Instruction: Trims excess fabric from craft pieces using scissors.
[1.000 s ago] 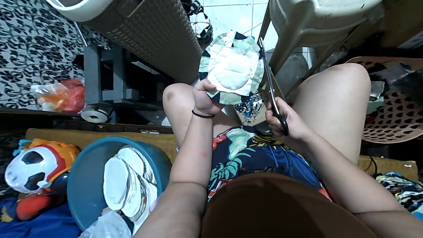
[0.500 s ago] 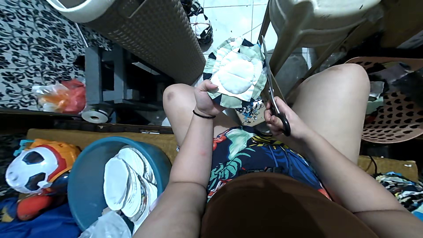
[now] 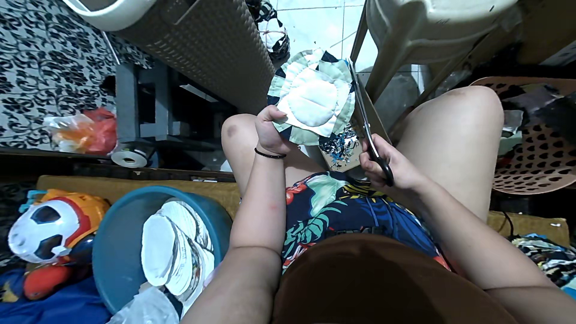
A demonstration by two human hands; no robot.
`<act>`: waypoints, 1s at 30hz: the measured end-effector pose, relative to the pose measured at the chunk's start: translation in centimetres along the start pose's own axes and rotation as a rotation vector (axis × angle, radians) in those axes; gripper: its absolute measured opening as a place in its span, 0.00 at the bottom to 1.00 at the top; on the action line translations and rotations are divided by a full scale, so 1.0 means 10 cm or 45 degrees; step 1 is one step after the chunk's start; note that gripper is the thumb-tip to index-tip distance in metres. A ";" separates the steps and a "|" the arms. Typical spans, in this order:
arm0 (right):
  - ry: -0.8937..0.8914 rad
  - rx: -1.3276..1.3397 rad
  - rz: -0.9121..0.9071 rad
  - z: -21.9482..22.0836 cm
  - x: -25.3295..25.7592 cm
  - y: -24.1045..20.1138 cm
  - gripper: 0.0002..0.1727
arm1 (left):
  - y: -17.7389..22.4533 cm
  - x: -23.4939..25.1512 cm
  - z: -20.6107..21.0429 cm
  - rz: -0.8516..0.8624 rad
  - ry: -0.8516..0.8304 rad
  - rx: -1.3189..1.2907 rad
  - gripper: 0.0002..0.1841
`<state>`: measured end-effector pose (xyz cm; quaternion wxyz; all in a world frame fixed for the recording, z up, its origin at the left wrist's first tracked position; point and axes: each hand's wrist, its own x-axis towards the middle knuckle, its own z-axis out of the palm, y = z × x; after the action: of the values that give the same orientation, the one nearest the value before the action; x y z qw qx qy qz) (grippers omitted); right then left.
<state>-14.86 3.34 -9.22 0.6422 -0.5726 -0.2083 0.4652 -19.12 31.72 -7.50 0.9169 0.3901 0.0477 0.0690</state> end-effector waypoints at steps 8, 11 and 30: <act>-0.066 0.053 -0.064 -0.03 0.01 0.03 0.45 | -0.04 0.00 0.00 -0.010 -0.063 -0.095 0.11; -0.065 0.036 -0.089 -0.02 0.00 0.03 0.45 | -0.07 0.00 -0.02 -0.050 -0.122 -0.088 0.11; -0.028 0.059 -0.049 -0.02 -0.04 -0.01 0.41 | 0.01 0.00 -0.01 -0.026 -0.121 -0.087 0.18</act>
<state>-14.90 2.94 -9.09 0.6618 -0.5483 -0.2153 0.4638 -19.15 31.82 -7.50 0.9316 0.3608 0.0057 0.0425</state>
